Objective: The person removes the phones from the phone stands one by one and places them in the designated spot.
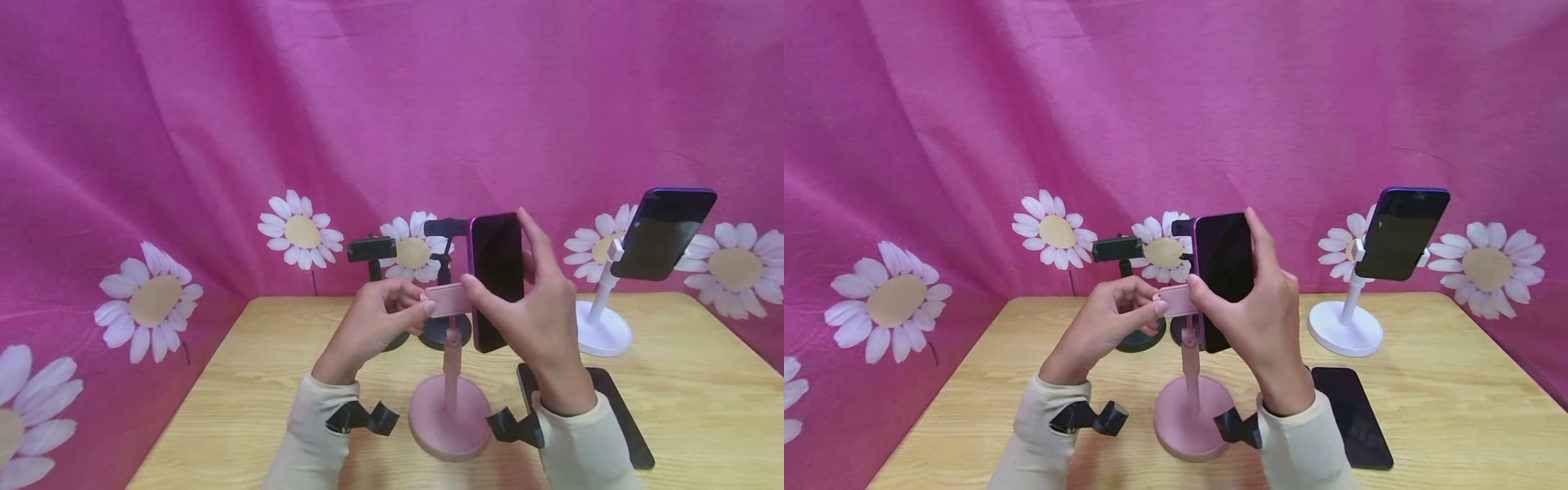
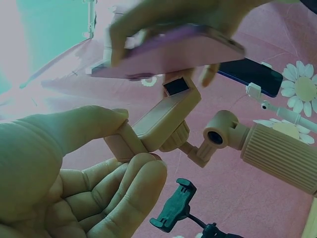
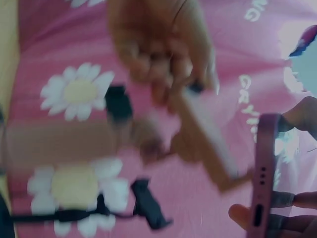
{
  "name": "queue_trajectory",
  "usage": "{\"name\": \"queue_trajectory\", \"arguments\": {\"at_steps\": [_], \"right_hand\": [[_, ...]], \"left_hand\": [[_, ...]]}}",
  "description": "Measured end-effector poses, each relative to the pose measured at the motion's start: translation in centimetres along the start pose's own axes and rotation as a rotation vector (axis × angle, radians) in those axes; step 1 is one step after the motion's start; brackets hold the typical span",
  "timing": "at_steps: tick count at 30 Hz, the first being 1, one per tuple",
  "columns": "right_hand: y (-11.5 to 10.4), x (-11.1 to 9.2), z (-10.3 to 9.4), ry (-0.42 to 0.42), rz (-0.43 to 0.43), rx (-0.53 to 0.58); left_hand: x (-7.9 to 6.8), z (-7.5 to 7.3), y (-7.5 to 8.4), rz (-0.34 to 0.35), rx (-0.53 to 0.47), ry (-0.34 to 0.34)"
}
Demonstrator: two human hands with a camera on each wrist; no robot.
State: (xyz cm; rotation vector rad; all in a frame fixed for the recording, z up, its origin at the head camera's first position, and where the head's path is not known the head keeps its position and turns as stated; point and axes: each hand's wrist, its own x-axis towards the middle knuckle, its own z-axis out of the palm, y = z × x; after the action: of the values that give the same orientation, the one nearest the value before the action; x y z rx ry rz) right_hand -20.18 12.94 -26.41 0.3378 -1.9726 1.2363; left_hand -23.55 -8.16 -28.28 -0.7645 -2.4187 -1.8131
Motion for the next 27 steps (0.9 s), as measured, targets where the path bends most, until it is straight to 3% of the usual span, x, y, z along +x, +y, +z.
{"name": "queue_trajectory", "arguments": {"at_steps": [7, 16, 22, 27], "right_hand": [[3.0, -0.3, -2.8, -0.026, 0.069, -0.272], [7.3, -1.5, -7.2, -0.142, 0.175, -0.481], [10.6, -2.9, -9.3, -0.311, 0.275, -0.585], [14.0, -3.8, -11.3, -0.483, 0.414, -0.634]], "left_hand": [[0.0, -0.2, 0.1, -0.03, 0.005, 0.016], [0.1, -0.2, 0.0, -0.037, -0.006, 0.019], [0.1, -0.1, 0.0, -0.046, -0.002, 0.022], [0.1, 0.1, 0.0, -0.054, -0.006, 0.015]]}}
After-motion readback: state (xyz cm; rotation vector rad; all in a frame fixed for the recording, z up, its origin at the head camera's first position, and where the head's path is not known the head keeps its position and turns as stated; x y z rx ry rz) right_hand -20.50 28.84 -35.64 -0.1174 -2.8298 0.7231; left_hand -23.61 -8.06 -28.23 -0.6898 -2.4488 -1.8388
